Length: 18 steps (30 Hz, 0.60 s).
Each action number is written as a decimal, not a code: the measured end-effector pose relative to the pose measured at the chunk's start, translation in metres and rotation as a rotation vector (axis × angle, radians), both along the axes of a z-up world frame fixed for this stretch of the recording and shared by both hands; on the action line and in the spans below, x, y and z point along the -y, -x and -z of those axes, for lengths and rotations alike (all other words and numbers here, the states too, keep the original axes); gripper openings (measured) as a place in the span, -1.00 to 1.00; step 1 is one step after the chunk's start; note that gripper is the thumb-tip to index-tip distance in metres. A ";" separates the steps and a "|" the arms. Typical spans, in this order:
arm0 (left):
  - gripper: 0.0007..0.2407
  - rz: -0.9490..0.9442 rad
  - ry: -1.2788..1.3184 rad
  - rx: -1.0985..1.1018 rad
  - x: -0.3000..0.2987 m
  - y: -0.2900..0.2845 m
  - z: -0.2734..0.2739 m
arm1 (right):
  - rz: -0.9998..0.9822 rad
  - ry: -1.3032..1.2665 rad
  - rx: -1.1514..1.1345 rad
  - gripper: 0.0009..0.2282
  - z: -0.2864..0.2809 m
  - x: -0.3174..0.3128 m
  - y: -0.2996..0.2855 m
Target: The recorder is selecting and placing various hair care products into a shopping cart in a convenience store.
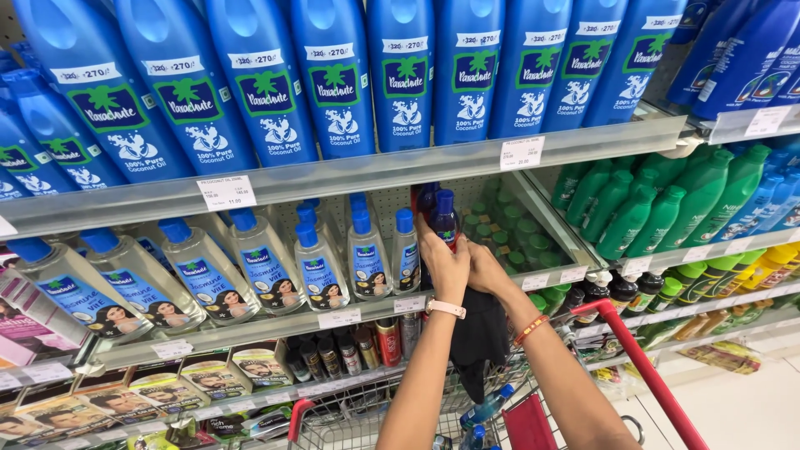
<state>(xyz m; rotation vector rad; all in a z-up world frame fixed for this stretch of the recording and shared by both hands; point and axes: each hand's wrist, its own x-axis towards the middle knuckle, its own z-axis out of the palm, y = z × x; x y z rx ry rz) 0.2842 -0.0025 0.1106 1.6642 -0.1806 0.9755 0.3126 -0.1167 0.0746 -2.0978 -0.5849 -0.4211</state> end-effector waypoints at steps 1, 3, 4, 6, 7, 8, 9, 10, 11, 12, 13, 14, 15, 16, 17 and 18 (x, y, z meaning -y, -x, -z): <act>-0.24 -0.005 -0.011 0.013 0.000 -0.001 0.002 | 0.005 0.015 -0.024 -0.75 -0.001 0.000 0.000; -0.25 -0.012 -0.019 0.022 -0.001 -0.001 0.001 | 0.008 0.032 -0.052 -0.75 -0.002 -0.001 0.000; -0.25 -0.002 -0.015 -0.007 -0.001 0.001 -0.002 | 0.012 0.035 -0.059 -0.74 -0.002 -0.001 0.000; -0.25 0.010 -0.008 -0.040 -0.002 0.004 -0.006 | 0.016 0.039 -0.070 -0.72 0.000 0.000 -0.002; -0.24 0.027 0.011 -0.059 -0.002 0.007 -0.008 | 0.009 0.044 -0.024 -0.71 0.001 0.000 -0.003; -0.23 0.042 0.029 -0.079 -0.003 0.009 -0.011 | 0.002 0.048 0.022 -0.69 0.002 0.000 -0.004; -0.23 0.043 0.030 -0.082 -0.001 0.013 -0.011 | 0.003 0.049 0.019 -0.69 0.004 0.001 -0.004; -0.22 0.034 0.014 -0.039 0.000 0.017 -0.010 | -0.001 0.051 0.030 -0.69 0.006 0.001 -0.003; -0.21 0.025 -0.002 0.005 0.000 0.021 -0.010 | -0.005 0.053 0.040 -0.69 0.009 0.000 -0.003; -0.21 0.021 -0.001 -0.002 0.001 0.024 -0.009 | -0.009 0.053 0.033 -0.69 0.013 0.000 -0.002; -0.22 0.040 -0.024 -0.013 0.002 0.027 -0.008 | 0.047 0.032 -0.003 -0.75 0.017 0.000 -0.001; -0.23 0.058 -0.048 -0.027 0.002 0.032 -0.006 | 0.101 0.011 -0.044 -0.81 0.022 -0.001 0.001; -0.23 0.053 -0.048 -0.038 0.001 0.041 -0.009 | 0.095 0.011 -0.055 -0.81 0.010 -0.005 0.013; -0.24 0.046 -0.128 -0.026 -0.001 0.051 -0.012 | 0.104 -0.027 0.029 -0.67 -0.001 -0.011 0.025; -0.24 0.040 -0.208 -0.014 -0.002 0.061 -0.015 | 0.112 -0.064 0.113 -0.50 -0.012 -0.015 0.038; -0.24 0.039 -0.210 -0.026 -0.008 0.070 -0.022 | 0.110 -0.065 0.101 -0.50 -0.016 -0.019 0.046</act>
